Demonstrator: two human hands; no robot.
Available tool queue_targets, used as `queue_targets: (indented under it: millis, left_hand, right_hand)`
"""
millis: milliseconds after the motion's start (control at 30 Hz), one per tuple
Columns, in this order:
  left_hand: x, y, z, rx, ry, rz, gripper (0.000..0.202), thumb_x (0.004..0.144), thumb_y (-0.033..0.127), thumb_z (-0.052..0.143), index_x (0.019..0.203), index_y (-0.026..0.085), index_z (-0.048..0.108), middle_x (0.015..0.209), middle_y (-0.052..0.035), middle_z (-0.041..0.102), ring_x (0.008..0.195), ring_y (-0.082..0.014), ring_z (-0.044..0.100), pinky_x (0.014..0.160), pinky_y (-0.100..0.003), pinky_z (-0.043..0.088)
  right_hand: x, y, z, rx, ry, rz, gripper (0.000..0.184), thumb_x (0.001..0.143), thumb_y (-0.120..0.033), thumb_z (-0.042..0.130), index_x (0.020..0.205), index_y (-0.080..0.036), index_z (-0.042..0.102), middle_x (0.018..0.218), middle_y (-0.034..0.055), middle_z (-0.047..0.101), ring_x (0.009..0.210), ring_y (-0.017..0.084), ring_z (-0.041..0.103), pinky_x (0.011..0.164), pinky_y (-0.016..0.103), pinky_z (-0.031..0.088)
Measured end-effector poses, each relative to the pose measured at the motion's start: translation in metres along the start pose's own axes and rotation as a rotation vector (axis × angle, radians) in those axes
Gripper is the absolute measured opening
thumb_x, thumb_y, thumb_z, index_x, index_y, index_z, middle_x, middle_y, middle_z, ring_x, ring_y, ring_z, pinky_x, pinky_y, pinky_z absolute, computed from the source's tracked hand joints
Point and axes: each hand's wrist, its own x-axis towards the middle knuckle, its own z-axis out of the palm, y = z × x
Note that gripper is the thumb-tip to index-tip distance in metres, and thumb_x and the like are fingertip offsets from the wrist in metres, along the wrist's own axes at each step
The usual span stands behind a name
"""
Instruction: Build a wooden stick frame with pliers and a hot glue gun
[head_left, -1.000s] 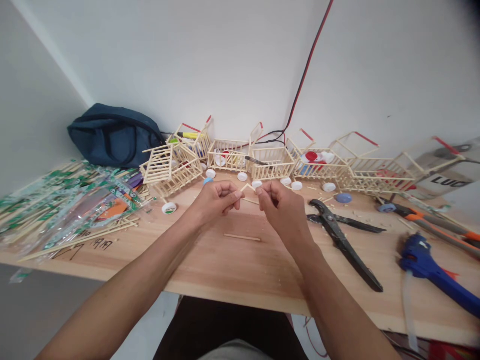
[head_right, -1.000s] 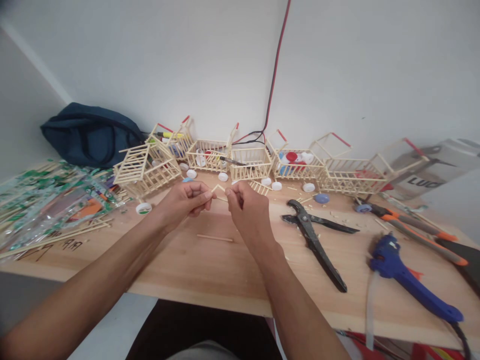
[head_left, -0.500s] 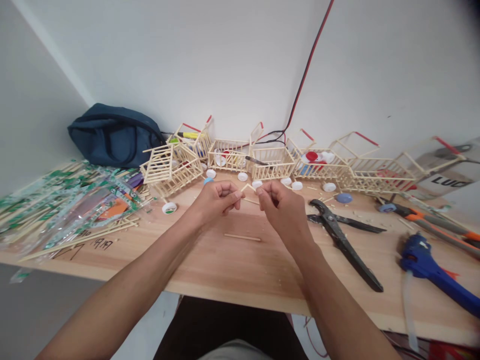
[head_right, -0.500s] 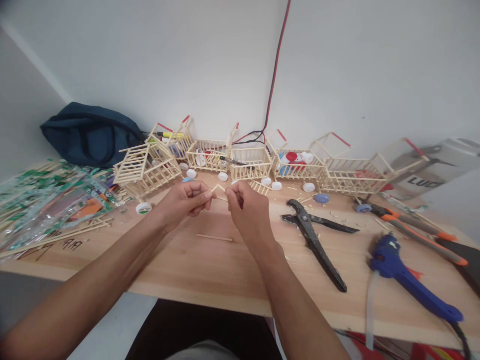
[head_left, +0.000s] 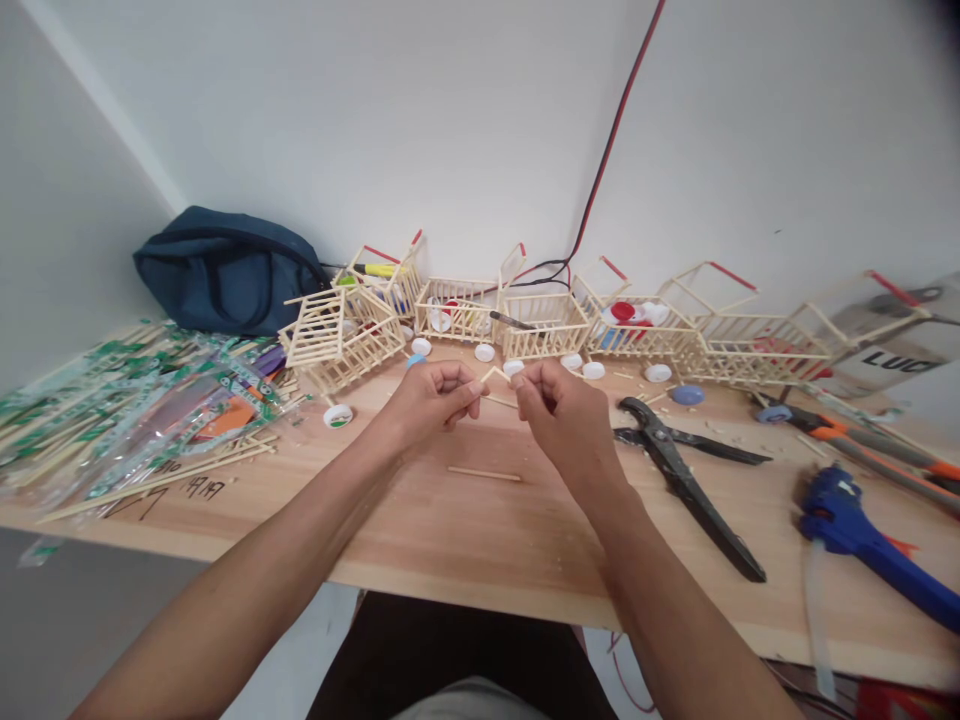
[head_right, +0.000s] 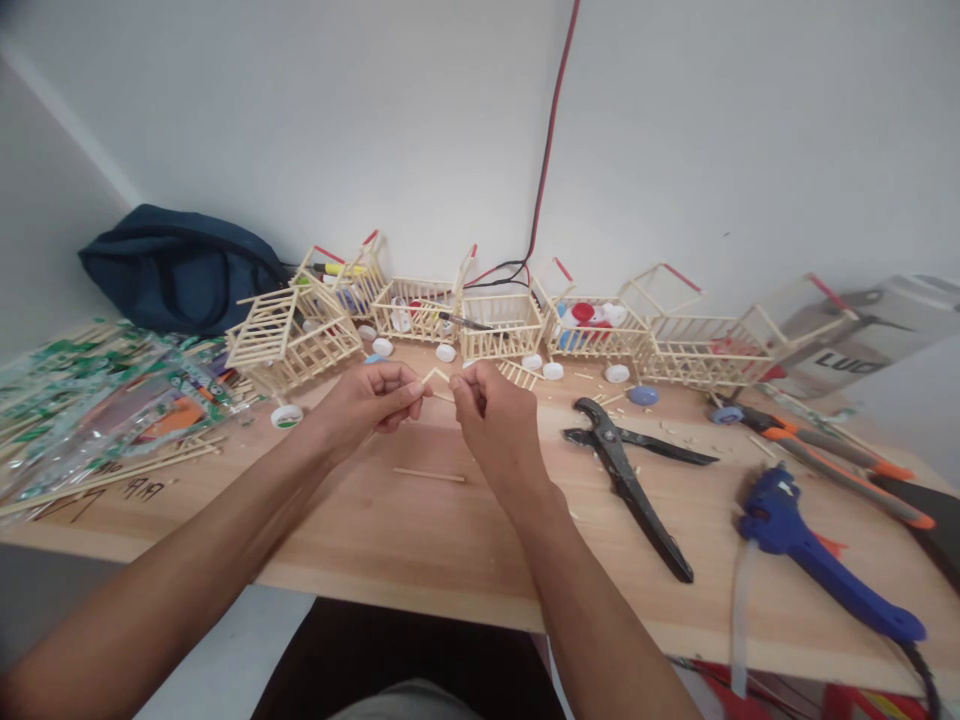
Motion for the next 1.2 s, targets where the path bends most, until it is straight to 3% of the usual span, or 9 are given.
queue_targets:
  millis: [1200]
  left_hand:
    - [-0.0006, 0.0018, 0.0006, 0.0, 0.007, -0.002, 0.03, 0.078, 0.04, 0.065, 0.079, 0.01, 0.062, 0.062, 0.0, 0.058, 0.042, -0.0022, 0.036, 0.041, -0.017, 0.024]
  right_hand:
    - [-0.0005, 0.0003, 0.0002, -0.011, -0.001, -0.003, 0.024, 0.086, -0.03, 0.051, 0.065, -0.02, 0.051, 0.051, -0.005, 0.051, 0.046, 0.009, 0.043, 0.052, 0.022, 0.031]
